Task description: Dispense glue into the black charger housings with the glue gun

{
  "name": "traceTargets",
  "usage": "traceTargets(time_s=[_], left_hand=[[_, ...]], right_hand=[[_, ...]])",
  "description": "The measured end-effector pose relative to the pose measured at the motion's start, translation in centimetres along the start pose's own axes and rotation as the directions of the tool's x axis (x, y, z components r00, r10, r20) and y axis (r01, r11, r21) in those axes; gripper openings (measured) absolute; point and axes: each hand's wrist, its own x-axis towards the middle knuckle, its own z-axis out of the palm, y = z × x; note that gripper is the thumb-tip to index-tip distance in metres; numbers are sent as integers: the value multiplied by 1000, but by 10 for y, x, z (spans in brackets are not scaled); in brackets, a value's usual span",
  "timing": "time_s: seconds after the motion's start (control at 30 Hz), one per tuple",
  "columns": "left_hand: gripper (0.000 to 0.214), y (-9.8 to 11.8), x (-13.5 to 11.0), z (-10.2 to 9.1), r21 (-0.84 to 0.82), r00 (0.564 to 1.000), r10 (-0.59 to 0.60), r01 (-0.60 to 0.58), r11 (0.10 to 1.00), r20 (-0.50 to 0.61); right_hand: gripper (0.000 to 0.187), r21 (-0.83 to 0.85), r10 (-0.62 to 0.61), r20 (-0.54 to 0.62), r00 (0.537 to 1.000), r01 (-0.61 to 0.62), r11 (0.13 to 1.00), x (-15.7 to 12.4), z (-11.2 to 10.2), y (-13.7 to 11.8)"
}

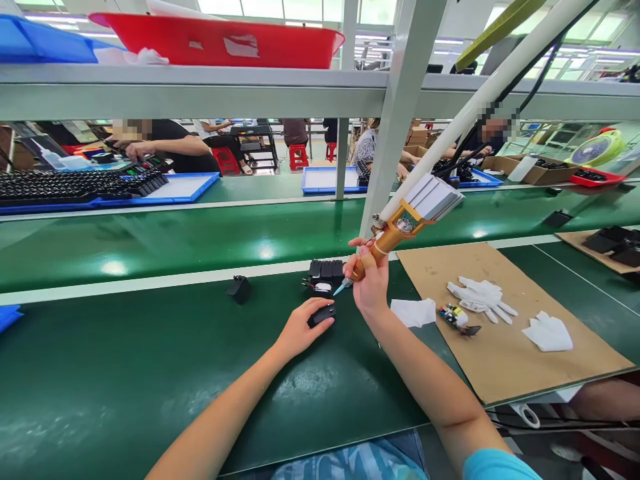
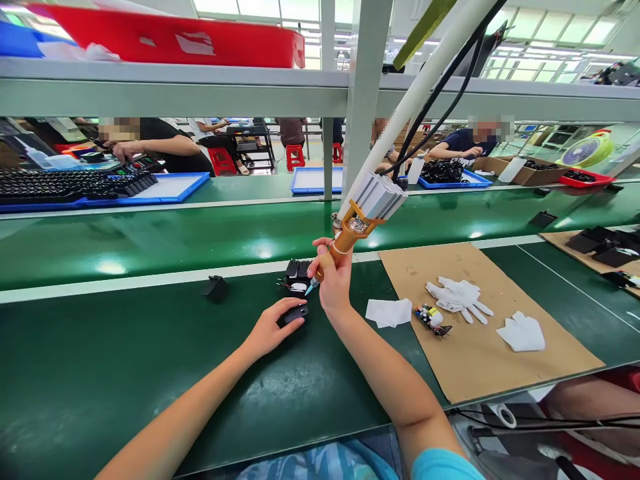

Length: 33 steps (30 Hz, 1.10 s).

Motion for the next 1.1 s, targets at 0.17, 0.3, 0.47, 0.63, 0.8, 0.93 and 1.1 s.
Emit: traceTargets(time_s=[0.17,0.3,0.47,0.63,0.8,0.93,1.1], left_hand=[[36,2,0,1,38,999,-29,28,999,28],[41,-6,4,-7,-100,998,-60,62,993,27],[60,-12,8,-12,-446,956,-249,291,846,151],[59,-16,10,-11,-523,945,-279,328,787,173],[36,-16,8,-26,-249,971,-176,213,945,163],[56,-2,3,-47,85,929,-56,26,996,367],[52,3,2,-46,261,924,-104,5,965,367]], right_hand=[[29,-3,-17,9,1000,17,1000,2,-2,2],[30,6,-14,13,1000,14,1000,3,-3,3],[28,14,-23,21,1000,23,1000,2,-2,3],[33,44,-27,29,999,26,999,-1,-1,5],[31,46,32,-17,999,-31,998,0,-1,7],[29,115,73,9,997,-73,991,0,0,6],[30,132,66,69,995,-75,988,-6,2,4]])
